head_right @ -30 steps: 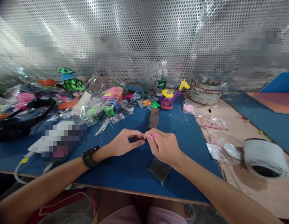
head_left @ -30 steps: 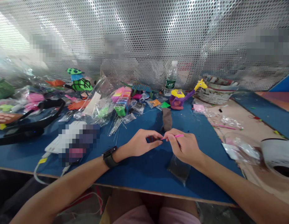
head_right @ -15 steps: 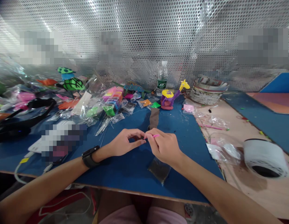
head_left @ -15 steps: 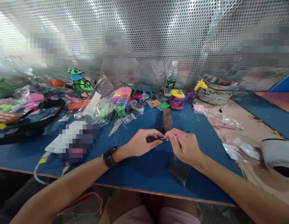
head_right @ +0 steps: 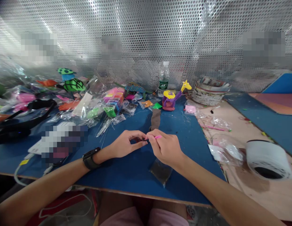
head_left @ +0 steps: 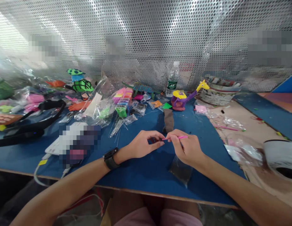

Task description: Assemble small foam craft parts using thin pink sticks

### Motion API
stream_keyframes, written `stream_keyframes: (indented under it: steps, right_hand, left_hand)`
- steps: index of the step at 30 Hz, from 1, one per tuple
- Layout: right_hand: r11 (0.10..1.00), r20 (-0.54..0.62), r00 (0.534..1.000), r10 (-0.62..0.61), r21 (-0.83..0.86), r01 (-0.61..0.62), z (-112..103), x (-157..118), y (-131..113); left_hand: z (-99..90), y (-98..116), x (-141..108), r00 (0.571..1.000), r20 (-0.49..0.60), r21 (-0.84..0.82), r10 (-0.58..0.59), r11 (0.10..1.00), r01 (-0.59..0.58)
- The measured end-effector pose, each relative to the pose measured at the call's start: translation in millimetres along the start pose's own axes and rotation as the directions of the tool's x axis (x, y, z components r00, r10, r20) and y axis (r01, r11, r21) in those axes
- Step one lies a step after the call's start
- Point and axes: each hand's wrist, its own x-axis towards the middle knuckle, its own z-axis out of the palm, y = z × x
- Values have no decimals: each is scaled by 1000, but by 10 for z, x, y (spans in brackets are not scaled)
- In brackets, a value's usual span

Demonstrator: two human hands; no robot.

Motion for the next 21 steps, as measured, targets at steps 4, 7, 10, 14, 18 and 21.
stream_keyframes:
  steps: [4, 7, 10, 14, 18, 21]
  right_hand:
    - [1000, 17, 1000, -17, 0, 17, -4, 4, -4]
    - [1000, 0, 1000, -18, 0, 18, -3, 6, -3]
    - [1000, -9, 1000, -21, 5, 21, -3, 3, -3]
    - [1000, -21, 1000, -20, 15, 20, -2, 2, -8]
    - [1000, -34, 999, -25, 9, 25, -2, 4, -12]
    - [1000, -23, 999, -28, -12, 28, 1, 8, -14]
  left_hand:
    - [2, 6, 2, 1000, 2, 3, 17, 1000, -17]
    - [-1, 17, 5, 1000, 1, 14, 17, 1000, -17]
    - [-6, 28, 4, 1000, 7, 15, 17, 1000, -17]
    - [-7, 31, 3, 1000, 8, 8, 14, 1000, -14]
    - [-6, 21, 4, 1000, 4, 1, 6, 1000, -6]
    - [-8, 15, 4, 1000, 9, -17, -5, 1000, 5]
